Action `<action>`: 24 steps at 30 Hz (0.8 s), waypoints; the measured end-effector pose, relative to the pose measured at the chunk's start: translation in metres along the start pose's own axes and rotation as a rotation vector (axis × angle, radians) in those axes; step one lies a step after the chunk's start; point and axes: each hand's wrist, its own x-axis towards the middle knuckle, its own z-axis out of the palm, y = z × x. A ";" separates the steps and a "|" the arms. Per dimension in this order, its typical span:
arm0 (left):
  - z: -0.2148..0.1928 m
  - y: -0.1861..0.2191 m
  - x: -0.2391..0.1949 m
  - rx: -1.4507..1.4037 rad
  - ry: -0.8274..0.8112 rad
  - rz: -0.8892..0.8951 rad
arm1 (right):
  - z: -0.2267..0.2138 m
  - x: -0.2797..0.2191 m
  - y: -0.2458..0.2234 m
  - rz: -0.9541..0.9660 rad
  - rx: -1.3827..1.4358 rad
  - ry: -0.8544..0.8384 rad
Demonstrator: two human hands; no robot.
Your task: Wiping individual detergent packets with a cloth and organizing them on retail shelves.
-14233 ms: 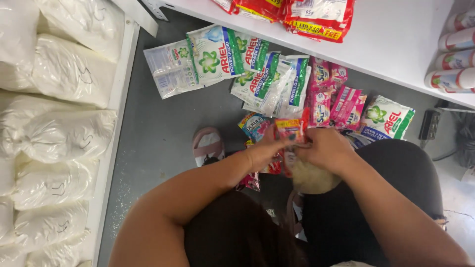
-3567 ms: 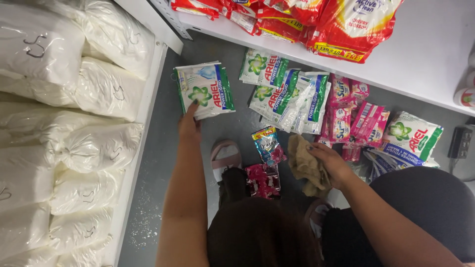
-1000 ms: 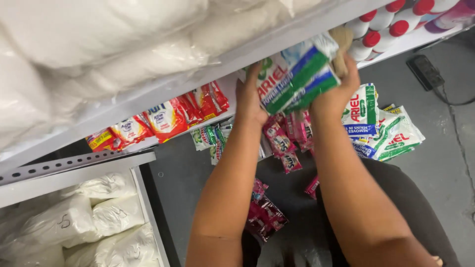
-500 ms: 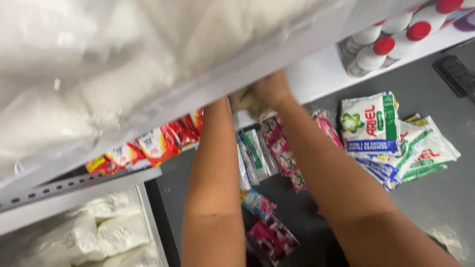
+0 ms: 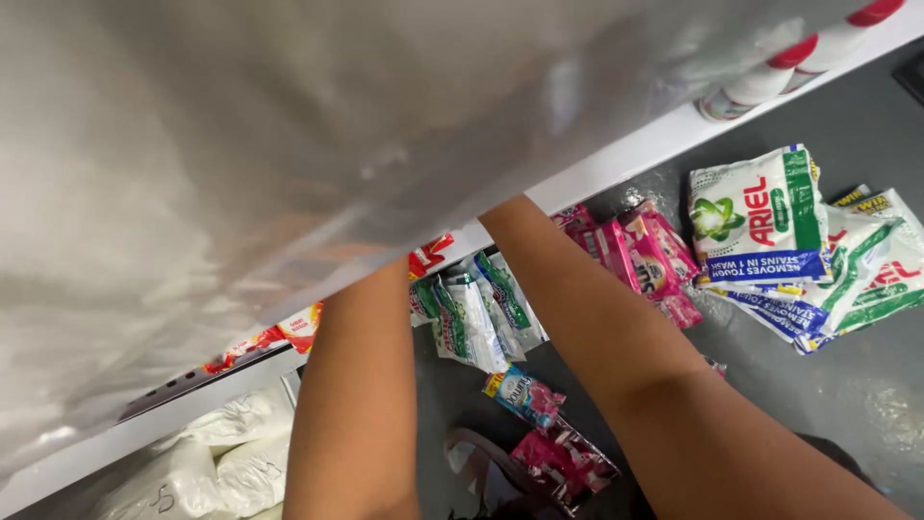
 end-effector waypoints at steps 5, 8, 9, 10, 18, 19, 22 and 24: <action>-0.004 0.029 0.038 0.212 0.070 0.083 | 0.009 0.015 -0.028 -0.052 -0.143 -0.090; -0.017 0.043 0.012 0.351 0.102 0.108 | 0.013 0.008 -0.036 -0.066 -0.221 -0.159; -0.021 0.050 0.005 0.397 0.110 0.119 | 0.013 0.006 -0.040 -0.070 -0.248 -0.179; -0.024 0.062 0.004 0.438 0.116 0.146 | 0.010 0.009 -0.046 -0.079 -0.277 -0.183; 0.002 0.114 -0.022 0.709 0.132 0.334 | -0.005 -0.001 0.012 -0.291 -0.331 -0.027; 0.005 0.123 -0.025 0.735 0.146 0.365 | -0.002 0.006 0.040 -0.515 -0.161 0.160; 0.018 0.118 -0.022 0.826 0.167 0.438 | -0.029 -0.014 0.014 -0.186 0.189 -0.052; 0.017 0.125 -0.024 0.920 0.141 0.472 | -0.047 -0.027 0.013 -0.179 0.059 -0.079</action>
